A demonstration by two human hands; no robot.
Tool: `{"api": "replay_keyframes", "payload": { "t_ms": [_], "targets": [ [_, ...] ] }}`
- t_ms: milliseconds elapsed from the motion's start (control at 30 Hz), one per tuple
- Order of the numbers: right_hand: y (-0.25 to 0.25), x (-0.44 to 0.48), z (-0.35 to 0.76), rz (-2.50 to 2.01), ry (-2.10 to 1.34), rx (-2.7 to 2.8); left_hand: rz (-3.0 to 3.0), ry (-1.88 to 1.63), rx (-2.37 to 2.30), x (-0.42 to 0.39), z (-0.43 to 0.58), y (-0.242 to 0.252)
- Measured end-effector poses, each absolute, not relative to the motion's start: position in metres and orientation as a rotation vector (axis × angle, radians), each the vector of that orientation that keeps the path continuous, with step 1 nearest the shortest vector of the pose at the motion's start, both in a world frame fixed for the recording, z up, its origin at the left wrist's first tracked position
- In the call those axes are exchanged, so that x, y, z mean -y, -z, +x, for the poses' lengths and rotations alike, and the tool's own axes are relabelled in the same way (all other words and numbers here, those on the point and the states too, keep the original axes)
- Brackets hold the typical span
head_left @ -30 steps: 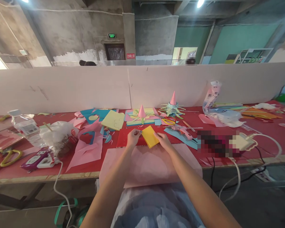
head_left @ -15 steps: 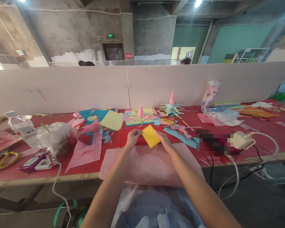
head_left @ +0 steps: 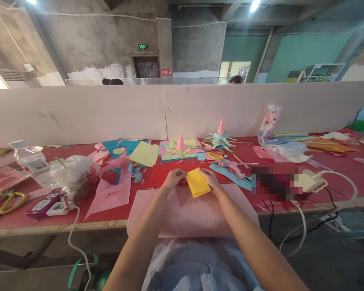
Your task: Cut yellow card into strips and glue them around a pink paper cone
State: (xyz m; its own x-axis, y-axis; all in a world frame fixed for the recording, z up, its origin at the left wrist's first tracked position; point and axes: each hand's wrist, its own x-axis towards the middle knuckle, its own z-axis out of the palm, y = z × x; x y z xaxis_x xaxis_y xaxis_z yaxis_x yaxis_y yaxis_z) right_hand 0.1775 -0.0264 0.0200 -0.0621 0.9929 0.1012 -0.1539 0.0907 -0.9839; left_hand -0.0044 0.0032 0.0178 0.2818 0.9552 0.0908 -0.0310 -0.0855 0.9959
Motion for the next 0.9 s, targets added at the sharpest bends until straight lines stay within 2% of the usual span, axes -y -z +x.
{"api": "replay_keyframes", "payload": {
  "t_ms": [200,467,900],
  "targets": [
    [-0.011,0.02,0.179,-1.129,-1.074,1.29,1.38,-1.027,-0.924,-0.003,-0.005,-0.016],
    [-0.009,0.016,0.182,-1.095,-0.978,1.433,1.368,-1.008,-0.94,-0.003,-0.003,-0.014],
    [-0.011,0.019,0.183,-1.132,-1.046,1.561,1.495,-1.069,-0.942,-0.007,-0.002,-0.008]
  ]
}}
